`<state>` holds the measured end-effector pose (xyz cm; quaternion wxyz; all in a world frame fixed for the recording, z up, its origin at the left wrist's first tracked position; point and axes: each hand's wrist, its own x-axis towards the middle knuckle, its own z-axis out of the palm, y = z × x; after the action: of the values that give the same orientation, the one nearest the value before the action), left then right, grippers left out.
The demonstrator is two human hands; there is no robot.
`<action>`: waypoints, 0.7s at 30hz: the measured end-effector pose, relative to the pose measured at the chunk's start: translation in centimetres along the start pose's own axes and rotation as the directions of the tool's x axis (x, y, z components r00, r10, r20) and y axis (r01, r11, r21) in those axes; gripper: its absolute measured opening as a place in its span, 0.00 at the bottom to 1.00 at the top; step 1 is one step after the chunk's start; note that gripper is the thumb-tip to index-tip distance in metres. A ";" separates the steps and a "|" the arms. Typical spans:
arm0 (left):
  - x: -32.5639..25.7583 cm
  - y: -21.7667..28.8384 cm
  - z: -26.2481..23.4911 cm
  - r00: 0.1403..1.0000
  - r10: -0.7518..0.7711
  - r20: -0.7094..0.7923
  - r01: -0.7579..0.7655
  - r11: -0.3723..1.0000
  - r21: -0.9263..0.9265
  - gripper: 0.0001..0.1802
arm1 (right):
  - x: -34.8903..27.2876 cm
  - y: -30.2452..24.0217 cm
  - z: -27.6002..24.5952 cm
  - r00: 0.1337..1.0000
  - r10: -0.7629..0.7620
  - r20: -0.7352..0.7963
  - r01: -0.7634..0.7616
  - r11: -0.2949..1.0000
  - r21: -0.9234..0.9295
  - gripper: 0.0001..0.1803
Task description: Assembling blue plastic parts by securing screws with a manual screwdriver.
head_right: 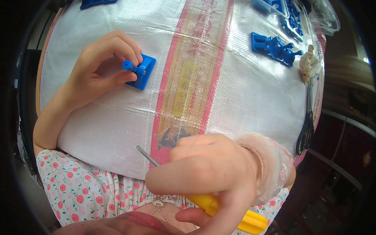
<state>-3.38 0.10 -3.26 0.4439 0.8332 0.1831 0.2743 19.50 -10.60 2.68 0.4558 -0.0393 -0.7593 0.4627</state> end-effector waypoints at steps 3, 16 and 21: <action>0.0 0.0 -0.1 1.000 -0.011 0.003 0.011 1.000 0.002 0.11 | -0.5 -1.7 0.0 0.982 0.189 -0.020 -0.182 0.965 0.188 0.18; 0.1 0.2 -0.1 0.999 -0.031 0.017 0.031 0.999 -0.031 0.10 | -0.1 -2.0 0.0 0.936 0.349 0.041 -0.344 0.889 0.301 0.23; 0.1 0.2 -0.2 1.000 -0.024 0.019 0.024 0.999 -0.029 0.10 | 0.6 -2.5 -0.2 0.897 0.432 0.093 -0.439 0.849 0.295 0.24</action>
<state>-3.42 0.15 -2.94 0.4608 0.8270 0.1849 0.2638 20.24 -11.62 4.97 0.3310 -0.1332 -0.6541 0.6670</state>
